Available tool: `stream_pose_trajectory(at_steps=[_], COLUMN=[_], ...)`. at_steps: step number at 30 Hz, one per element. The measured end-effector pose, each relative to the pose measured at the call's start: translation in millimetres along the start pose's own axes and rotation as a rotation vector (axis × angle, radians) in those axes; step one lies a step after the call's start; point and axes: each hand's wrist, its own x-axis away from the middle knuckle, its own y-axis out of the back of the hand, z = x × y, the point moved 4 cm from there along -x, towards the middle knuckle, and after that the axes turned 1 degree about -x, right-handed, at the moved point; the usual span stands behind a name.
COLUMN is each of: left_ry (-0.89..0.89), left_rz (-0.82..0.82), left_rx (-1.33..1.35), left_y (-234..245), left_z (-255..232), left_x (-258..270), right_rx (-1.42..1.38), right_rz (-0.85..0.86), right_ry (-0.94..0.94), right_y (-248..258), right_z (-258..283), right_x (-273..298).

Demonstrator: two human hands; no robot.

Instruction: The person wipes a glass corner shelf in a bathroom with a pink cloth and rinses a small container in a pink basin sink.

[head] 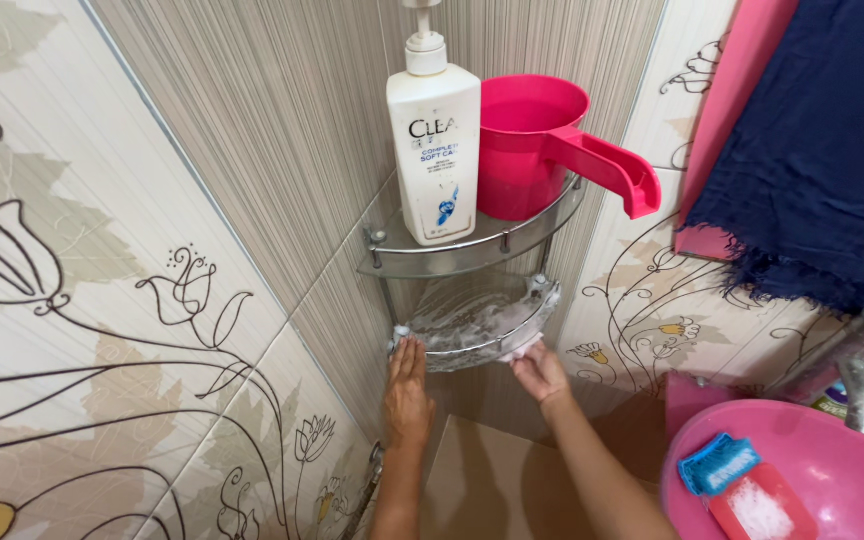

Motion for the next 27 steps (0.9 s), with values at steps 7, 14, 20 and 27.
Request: stream_pose_trajectory(at_steps=[7,14,20,27], left_ry=[-0.067,-0.115,-0.122,-0.15], left_rz=[-0.084,-0.004,-0.066,-0.113], left_rx=[-0.06,0.002,0.011,0.011], left_y=[-24.5,-43.0,-48.3,-51.9], left_z=[-3.3,-30.7,-43.9,-54.5], left_x=[0.7,-3.3,-5.2,-6.0], right_rx=[0.1,0.083,0.125,-0.214], right_rz=[-0.046,-0.039,-0.08,0.063], right_ry=[-0.162,-0.01,-0.134,-0.126], right_y=[3.1,3.9,15.1,-16.1], right_z=[-17.8,18.1,-2.0,30.5], right_x=[6.4,-17.1,-22.1,12.2])
